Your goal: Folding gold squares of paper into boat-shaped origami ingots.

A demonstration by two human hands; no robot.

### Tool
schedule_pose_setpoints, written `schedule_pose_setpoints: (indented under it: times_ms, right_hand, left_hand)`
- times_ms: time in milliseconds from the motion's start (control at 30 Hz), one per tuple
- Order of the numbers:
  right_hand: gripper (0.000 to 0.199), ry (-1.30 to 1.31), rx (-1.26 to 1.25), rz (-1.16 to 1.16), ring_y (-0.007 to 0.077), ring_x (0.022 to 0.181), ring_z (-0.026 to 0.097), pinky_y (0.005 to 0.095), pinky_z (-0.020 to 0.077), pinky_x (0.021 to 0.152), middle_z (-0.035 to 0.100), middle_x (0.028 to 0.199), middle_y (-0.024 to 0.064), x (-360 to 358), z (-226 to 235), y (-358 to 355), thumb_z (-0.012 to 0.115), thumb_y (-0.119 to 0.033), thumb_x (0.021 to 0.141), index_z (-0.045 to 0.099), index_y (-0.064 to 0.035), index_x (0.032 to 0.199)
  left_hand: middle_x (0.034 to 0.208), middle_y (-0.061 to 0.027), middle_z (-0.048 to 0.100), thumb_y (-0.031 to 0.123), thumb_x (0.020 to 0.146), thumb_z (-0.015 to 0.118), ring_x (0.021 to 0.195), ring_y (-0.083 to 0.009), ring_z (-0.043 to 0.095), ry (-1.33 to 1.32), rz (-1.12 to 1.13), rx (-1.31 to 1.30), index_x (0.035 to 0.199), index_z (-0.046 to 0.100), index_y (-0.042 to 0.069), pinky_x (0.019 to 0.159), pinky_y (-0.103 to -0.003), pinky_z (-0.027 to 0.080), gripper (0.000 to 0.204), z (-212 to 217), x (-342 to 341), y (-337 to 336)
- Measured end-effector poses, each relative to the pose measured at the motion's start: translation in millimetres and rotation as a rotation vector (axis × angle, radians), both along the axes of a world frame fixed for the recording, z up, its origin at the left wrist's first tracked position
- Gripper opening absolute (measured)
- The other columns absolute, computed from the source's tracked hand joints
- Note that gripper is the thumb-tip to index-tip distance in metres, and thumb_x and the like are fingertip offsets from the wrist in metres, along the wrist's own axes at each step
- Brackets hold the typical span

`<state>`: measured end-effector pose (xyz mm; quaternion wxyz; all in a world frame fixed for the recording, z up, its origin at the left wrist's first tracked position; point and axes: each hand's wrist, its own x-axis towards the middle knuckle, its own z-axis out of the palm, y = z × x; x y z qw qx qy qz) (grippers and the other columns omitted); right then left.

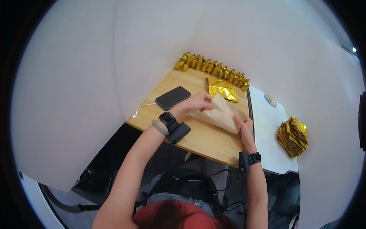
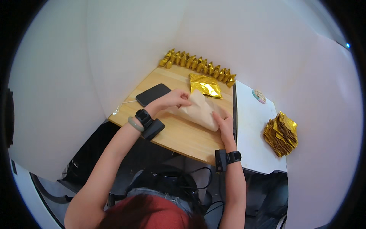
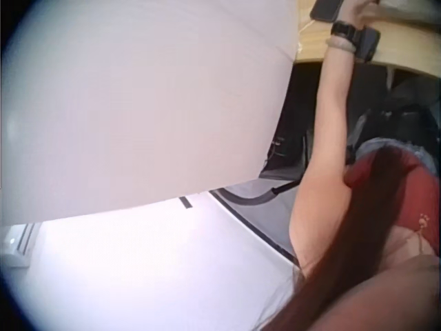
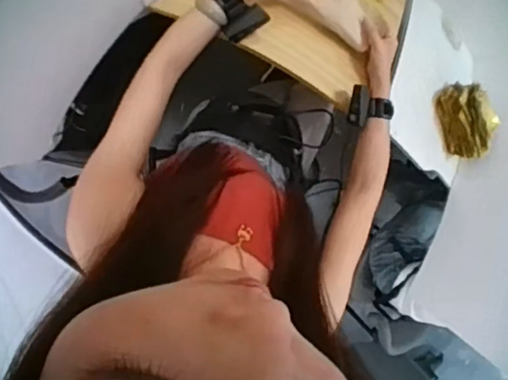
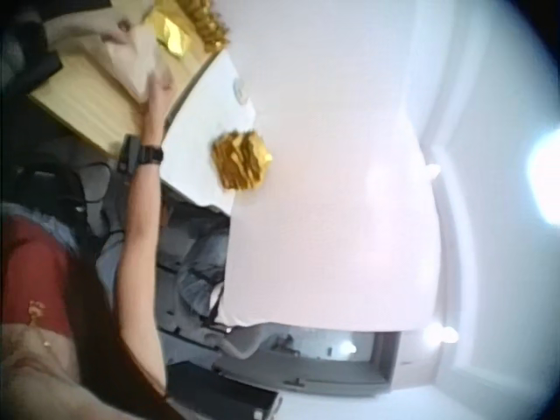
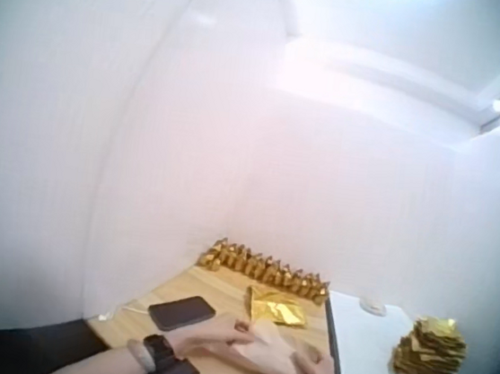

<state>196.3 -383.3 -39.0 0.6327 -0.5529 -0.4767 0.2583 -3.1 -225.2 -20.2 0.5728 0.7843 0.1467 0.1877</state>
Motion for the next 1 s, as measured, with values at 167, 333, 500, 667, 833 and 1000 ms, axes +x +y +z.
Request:
schedule_pose_setpoints:
  times_ms: [167,333,500,667,833,1000]
  right_hand:
    - [0.058,0.004,-0.176,-0.016,0.0018,0.059,0.048,0.0167,0.0348,0.050,0.060,0.074,-0.0016,1,4,-3,0.065,-0.016,0.084,0.038,-0.0033,0.134]
    - [0.055,-0.144,-0.149,-0.045,0.0027,0.058,0.048,0.0173,0.0370,0.049,0.059,0.073,-0.0010,10,-1,-7,0.062,-0.015,0.085,0.039,-0.0029,0.133]
    - [0.050,0.021,-0.146,-0.052,0.0041,0.055,0.046,0.0183,0.0436,0.053,0.054,0.070,-0.0011,6,4,-8,0.053,-0.012,0.088,0.038,-0.0072,0.136]
    - [0.045,0.007,-0.096,0.042,0.0043,0.073,0.056,0.0213,0.0500,0.065,0.059,0.091,0.0008,26,-2,-7,0.035,-0.009,0.085,0.051,-0.0069,0.127]
    - [0.041,-0.236,-0.059,0.083,0.0132,0.095,0.057,0.0244,0.0485,0.080,0.058,0.104,0.0050,24,-16,2,0.047,0.002,0.078,0.058,-0.0039,0.117]
    - [0.036,-0.840,-0.100,-0.171,0.0296,0.113,0.045,0.0388,0.0349,0.098,0.050,0.122,0.0126,31,-25,3,0.056,0.005,0.070,0.067,-0.0133,0.099]
  left_hand:
    - [0.080,0.0000,0.062,0.017,0.079,0.067,0.069,-0.0089,0.060,-0.089,0.188,-0.236,0.103,0.059,0.002,0.061,-0.024,0.050,0.029,-7,-8,-1]
    - [0.082,-0.0114,0.064,0.009,0.074,0.068,0.063,-0.0154,0.063,-0.009,0.246,0.060,0.107,0.054,-0.006,0.056,-0.027,0.052,0.038,-17,-1,0]
    - [0.074,-0.0036,0.059,0.007,0.075,0.067,0.058,-0.0117,0.057,-0.038,0.381,-0.125,0.121,0.044,-0.003,0.051,-0.024,0.047,0.052,-22,1,4]
    - [0.071,-0.0024,0.058,0.013,0.077,0.066,0.057,-0.0096,0.055,0.034,0.294,-0.143,0.113,0.054,0.002,0.051,-0.022,0.045,0.039,-17,0,8]
    - [0.069,-0.0015,0.059,0.016,0.077,0.066,0.060,-0.0085,0.056,0.138,0.162,-0.080,0.096,0.065,0.004,0.051,-0.022,0.045,0.022,-20,-6,12]
    - [0.073,-0.0048,0.065,0.017,0.071,0.069,0.066,-0.0144,0.060,0.174,0.227,0.394,0.088,0.072,0.008,0.062,-0.028,0.048,0.019,-26,-7,14]
